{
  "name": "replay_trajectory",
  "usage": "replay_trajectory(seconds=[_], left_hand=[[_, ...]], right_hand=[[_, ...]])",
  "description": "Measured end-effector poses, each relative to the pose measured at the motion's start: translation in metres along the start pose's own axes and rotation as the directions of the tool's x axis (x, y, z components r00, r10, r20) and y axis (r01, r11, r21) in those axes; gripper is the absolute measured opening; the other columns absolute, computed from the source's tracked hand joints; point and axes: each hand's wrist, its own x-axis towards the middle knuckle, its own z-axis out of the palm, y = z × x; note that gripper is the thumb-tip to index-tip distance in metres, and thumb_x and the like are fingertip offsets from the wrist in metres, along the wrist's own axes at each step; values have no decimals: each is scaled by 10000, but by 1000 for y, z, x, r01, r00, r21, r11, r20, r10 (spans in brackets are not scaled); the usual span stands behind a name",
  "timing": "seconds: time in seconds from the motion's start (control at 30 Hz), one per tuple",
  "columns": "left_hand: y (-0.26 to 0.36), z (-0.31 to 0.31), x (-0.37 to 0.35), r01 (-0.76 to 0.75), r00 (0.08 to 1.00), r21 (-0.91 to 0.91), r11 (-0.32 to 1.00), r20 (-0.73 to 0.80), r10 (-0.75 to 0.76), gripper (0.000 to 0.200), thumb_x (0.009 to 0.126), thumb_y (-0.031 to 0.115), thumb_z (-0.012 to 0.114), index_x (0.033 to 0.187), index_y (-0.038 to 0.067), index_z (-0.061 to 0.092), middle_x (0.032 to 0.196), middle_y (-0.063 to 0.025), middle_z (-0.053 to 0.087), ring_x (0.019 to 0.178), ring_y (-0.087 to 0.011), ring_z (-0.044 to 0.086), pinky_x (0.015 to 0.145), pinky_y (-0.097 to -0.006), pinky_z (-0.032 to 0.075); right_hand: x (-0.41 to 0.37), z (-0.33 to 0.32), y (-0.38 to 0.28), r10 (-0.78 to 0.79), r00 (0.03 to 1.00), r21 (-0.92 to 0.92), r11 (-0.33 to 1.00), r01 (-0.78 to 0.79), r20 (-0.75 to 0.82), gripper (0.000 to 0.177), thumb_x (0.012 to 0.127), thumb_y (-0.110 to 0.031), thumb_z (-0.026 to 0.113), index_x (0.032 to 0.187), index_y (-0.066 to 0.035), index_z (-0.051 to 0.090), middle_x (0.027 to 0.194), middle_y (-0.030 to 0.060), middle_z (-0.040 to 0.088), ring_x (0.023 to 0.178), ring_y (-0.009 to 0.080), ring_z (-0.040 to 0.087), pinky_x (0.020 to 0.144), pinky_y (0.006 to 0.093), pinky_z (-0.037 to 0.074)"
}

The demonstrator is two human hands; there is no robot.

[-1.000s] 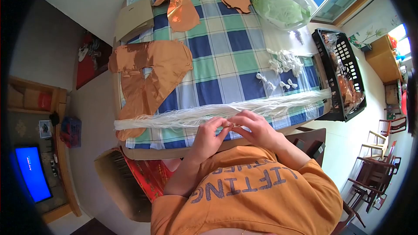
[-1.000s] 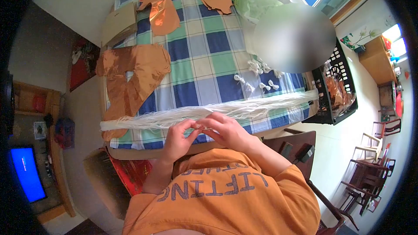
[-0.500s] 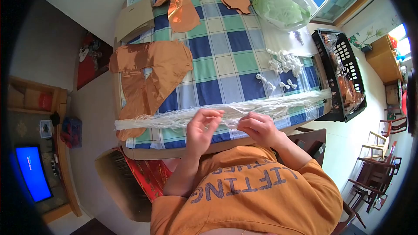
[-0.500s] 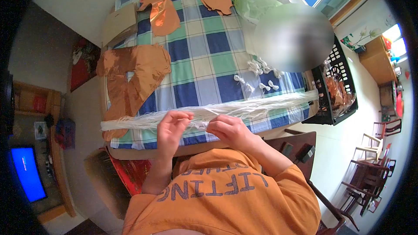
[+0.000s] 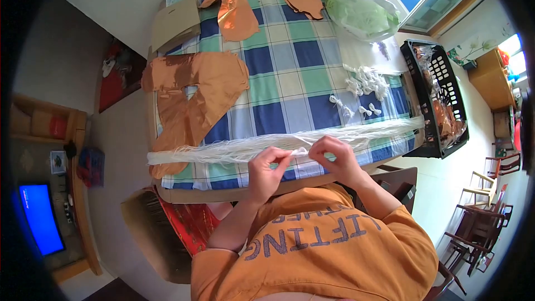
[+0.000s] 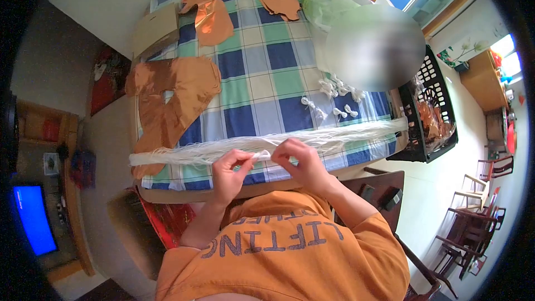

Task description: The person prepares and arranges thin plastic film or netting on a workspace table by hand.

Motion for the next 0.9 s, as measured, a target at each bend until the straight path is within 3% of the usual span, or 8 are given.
replay_trajectory(seconds=[0.07, 0.2, 0.47, 0.57, 0.63, 0.73, 0.83, 0.9], left_hand=[[-9, -3, 1, 168, 984, -120, 978, 72, -161, 84, 798, -4, 712, 864, -2, 659, 784, -32, 642, 714, -78, 595, 629, -248, 482], [-7, -3, -4, 198, 914, -245, 949, 397, -88, 77, 821, -32, 676, 888, -20, 639, 854, -31, 616, 795, -80, 588, 705, -204, 483], [-3, -7, 1, 327, 945, -402, 855, 128, -301, 54, 869, 60, 665, 879, 7, 658, 774, -27, 670, 655, -59, 580, 613, -212, 489], [-7, -7, 6, 327, 944, -289, 900, 61, -323, 80, 882, 81, 650, 869, 2, 661, 774, -31, 675, 653, -62, 588, 608, -217, 484], [-14, -6, 11, 301, 953, -28, 953, 34, -300, 69, 870, 70, 655, 863, 2, 662, 771, -34, 674, 653, -74, 590, 614, -229, 485], [0, 4, 5, 92, 975, 43, 995, 199, -99, 56, 810, 28, 683, 845, -3, 653, 778, -63, 652, 671, -119, 595, 598, -266, 467], [16, 7, 0, -162, 961, 40, 986, 233, 149, 97, 782, -4, 691, 869, 0, 647, 795, -82, 640, 701, -146, 605, 611, -268, 472], [15, 6, 2, -142, 983, -7, 990, 113, 142, 107, 778, -14, 697, 860, -3, 629, 774, -82, 633, 679, -149, 604, 614, -273, 473]], right_hand=[[2, -4, -14, -376, 918, -315, 862, 398, 129, 96, 768, 18, 688, 830, -20, 625, 830, 91, 593, 793, 226, 614, 674, 302, 490], [15, -5, -18, -295, 954, -180, 937, 300, 55, 101, 777, 3, 680, 851, -24, 618, 864, 75, 568, 816, 235, 579, 734, 317, 472], [9, 0, 13, -114, 992, -118, 987, 106, -62, 84, 778, -7, 650, 832, -40, 595, 860, 63, 567, 833, 207, 557, 770, 326, 440], [-2, -3, -6, -306, 876, -514, 718, 470, 373, 80, 771, -46, 634, 837, -76, 599, 849, 58, 546, 829, 223, 545, 772, 347, 422], [-2, 1, -17, -362, 843, -434, 735, 520, 398, 110, 738, -98, 648, 835, -105, 597, 824, 39, 521, 841, 222, 535, 776, 365, 397], [11, -9, -38, -441, 836, -354, 763, 541, 327, 120, 739, -64, 661, 836, -105, 603, 837, 43, 536, 825, 218, 540, 773, 359, 401], [40, -8, -15, -278, 960, -107, 954, 280, 38, 118, 735, 16, 667, 823, -23, 598, 808, 83, 546, 790, 260, 542, 733, 370, 419], [40, -4, 6, -193, 976, -127, 971, 204, 97, 103, 769, -17, 671, 847, -29, 604, 830, 95, 553, 809, 282, 548, 763, 372, 431]])
